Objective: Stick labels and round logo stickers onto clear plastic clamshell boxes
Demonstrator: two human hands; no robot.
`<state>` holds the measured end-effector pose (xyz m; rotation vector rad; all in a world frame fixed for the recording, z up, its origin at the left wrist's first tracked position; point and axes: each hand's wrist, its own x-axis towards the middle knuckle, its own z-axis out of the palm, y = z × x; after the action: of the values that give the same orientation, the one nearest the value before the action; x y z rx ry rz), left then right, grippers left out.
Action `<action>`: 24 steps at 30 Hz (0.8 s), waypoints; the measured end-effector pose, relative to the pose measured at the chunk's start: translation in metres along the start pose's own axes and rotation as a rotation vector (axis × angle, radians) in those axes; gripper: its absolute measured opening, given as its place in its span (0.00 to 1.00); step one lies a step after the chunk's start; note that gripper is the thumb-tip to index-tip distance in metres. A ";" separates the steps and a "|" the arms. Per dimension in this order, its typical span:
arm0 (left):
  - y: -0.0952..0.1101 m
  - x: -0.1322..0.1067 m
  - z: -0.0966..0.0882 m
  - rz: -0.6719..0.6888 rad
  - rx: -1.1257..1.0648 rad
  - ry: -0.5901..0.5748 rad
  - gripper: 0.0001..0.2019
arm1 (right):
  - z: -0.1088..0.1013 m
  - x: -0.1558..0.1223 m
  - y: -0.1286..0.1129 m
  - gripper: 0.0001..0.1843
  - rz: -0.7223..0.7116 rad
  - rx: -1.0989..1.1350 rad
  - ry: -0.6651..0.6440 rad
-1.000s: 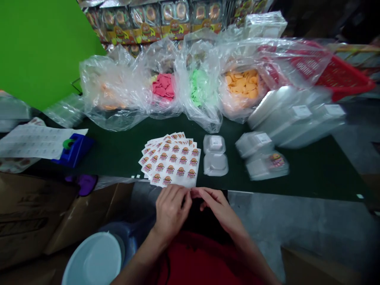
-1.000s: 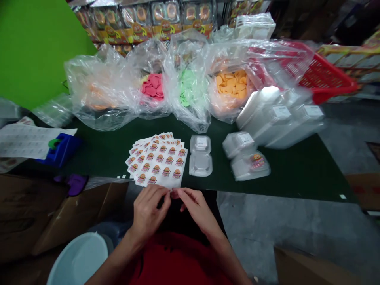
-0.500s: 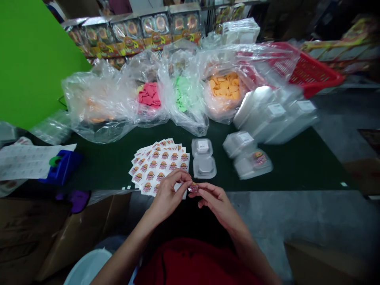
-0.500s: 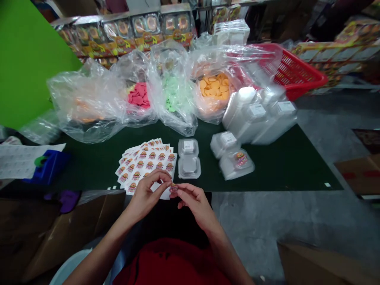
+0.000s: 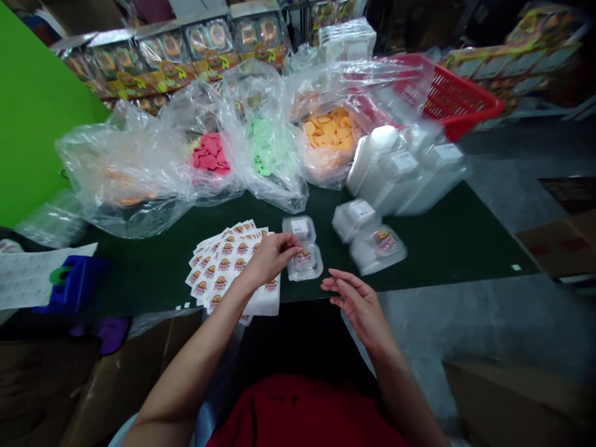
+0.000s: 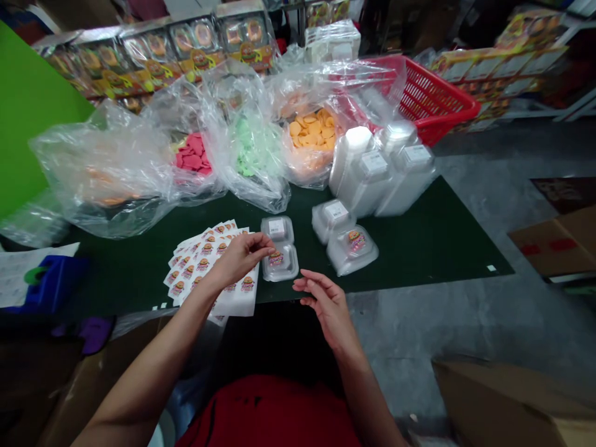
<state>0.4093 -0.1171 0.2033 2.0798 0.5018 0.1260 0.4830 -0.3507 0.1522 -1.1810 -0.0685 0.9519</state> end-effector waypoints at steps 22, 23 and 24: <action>-0.014 -0.007 0.033 0.057 0.272 0.313 0.05 | 0.033 0.028 0.013 0.19 -0.729 -1.100 -0.023; -0.017 -0.006 0.036 0.041 0.256 0.373 0.12 | 0.033 0.028 0.014 0.18 -0.737 -1.100 -0.015; -0.019 -0.006 0.039 0.015 0.226 0.428 0.19 | 0.035 0.028 0.014 0.17 -0.744 -1.095 0.001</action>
<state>0.4094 -0.1411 0.1671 2.2838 0.7874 0.5532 0.4745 -0.3052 0.1436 -1.9304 -1.0598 0.1823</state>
